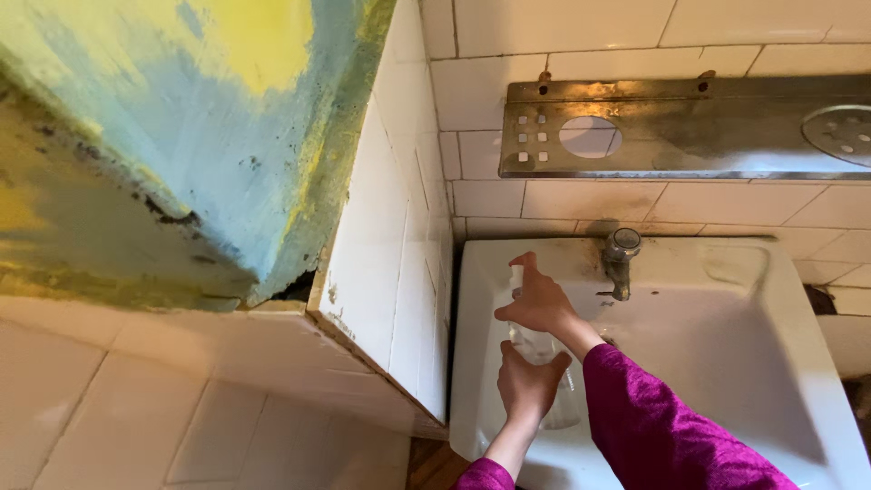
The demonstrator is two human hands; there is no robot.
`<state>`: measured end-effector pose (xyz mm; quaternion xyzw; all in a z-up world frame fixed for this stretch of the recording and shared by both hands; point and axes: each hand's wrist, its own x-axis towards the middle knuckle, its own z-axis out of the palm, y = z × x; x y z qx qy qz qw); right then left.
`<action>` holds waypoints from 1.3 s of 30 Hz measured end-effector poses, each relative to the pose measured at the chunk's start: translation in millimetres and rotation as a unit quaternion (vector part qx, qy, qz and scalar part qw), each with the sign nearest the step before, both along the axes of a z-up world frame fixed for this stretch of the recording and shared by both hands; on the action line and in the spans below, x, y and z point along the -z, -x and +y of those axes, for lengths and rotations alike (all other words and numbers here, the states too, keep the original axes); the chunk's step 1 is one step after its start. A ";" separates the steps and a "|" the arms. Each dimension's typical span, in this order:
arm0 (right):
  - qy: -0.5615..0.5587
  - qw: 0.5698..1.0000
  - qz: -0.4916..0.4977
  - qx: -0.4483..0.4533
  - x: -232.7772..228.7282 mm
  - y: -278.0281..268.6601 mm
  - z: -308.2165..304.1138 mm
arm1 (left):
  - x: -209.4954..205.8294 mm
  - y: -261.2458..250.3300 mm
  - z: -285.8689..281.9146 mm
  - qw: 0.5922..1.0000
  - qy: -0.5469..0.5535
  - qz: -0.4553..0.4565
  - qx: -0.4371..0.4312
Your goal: The person sprays a clear liquid from a bottle onto a white bathroom sink, then uses a green sponge to scrub the sink basin and faucet. The person repeatedly rinses the sponge under running water and continues wiping the sink surfaces.
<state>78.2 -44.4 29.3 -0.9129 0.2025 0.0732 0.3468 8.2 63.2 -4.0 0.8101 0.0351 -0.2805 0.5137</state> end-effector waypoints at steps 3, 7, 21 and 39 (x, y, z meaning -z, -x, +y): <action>0.014 0.999 0.035 -0.007 2.4 -1.4 6.7 | 2.4 1.5 2.9 1.000 0.002 0.007 0.009; 0.003 1.000 0.020 0.010 2.8 3.5 6.1 | 7.7 7.4 3.2 1.000 -0.006 -0.008 -0.009; 0.029 0.999 0.023 -0.025 7.9 21.7 11.5 | 10.2 32.5 3.1 0.998 -0.024 -0.020 -0.045; 0.014 0.995 0.048 -0.089 -2.3 39.5 1.0 | 4.1 57.6 -14.9 0.997 -0.042 0.011 -0.064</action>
